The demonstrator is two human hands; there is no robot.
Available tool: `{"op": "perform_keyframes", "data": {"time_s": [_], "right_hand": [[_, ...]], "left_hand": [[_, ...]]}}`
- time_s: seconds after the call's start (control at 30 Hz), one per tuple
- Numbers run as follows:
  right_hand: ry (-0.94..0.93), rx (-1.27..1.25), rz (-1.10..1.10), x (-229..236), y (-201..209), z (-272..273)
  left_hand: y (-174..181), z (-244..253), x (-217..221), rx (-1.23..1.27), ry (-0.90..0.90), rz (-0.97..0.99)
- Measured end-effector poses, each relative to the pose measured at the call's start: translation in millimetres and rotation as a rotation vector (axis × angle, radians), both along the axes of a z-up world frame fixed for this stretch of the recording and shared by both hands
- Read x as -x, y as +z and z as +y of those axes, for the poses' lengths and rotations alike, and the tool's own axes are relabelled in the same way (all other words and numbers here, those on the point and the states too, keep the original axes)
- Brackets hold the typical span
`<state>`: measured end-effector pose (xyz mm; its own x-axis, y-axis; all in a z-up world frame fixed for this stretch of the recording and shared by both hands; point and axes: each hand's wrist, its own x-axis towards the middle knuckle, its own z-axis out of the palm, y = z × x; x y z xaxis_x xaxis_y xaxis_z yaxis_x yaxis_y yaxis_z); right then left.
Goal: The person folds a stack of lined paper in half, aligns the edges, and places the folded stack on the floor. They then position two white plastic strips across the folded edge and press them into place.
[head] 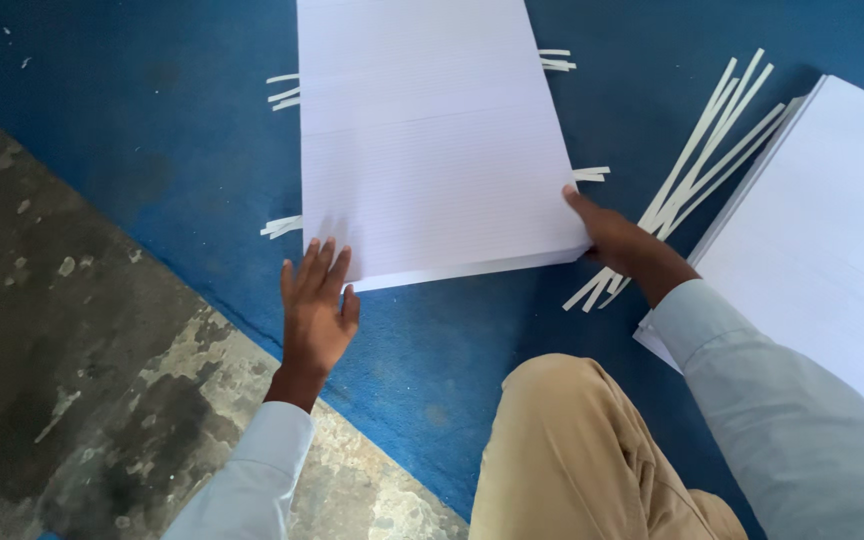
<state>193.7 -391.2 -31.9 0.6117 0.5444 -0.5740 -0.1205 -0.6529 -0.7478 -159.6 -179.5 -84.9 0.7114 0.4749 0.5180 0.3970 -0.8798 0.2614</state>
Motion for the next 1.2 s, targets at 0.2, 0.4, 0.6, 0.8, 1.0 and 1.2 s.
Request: {"op": "perform_keyframes", "data": {"time_s": [0.2,0.4,0.6,0.8,1.0,1.2], "right_hand": [[-0.101,0.097,-0.057,-10.5,25.8,-25.7],[-0.032,0.155,-0.26,-32.7,22.0,-57.0],[0.466,0.527,-0.762,-33.4,16.4,-80.2],[0.628,0.539,-0.896,-20.2,9.3,-93.8],[0.667,0.537,-0.885,-18.8,2.1,-101.9],[0.703,0.498,-0.928,-22.3,-9.5,-114.7]], "left_hand": [[36.4,-18.3,-20.8,-0.016,-0.063,-0.123],[60.5,-72.3,-66.6,0.224,-0.251,-0.285],[67.0,-114.5,-125.6,0.489,-0.35,0.016],[56.3,-142.8,-174.8,0.574,-0.545,0.316],[15.5,-176.6,-232.8,0.475,-0.53,0.522],[-1.7,-197.8,-259.9,0.384,-0.452,0.76]]}}
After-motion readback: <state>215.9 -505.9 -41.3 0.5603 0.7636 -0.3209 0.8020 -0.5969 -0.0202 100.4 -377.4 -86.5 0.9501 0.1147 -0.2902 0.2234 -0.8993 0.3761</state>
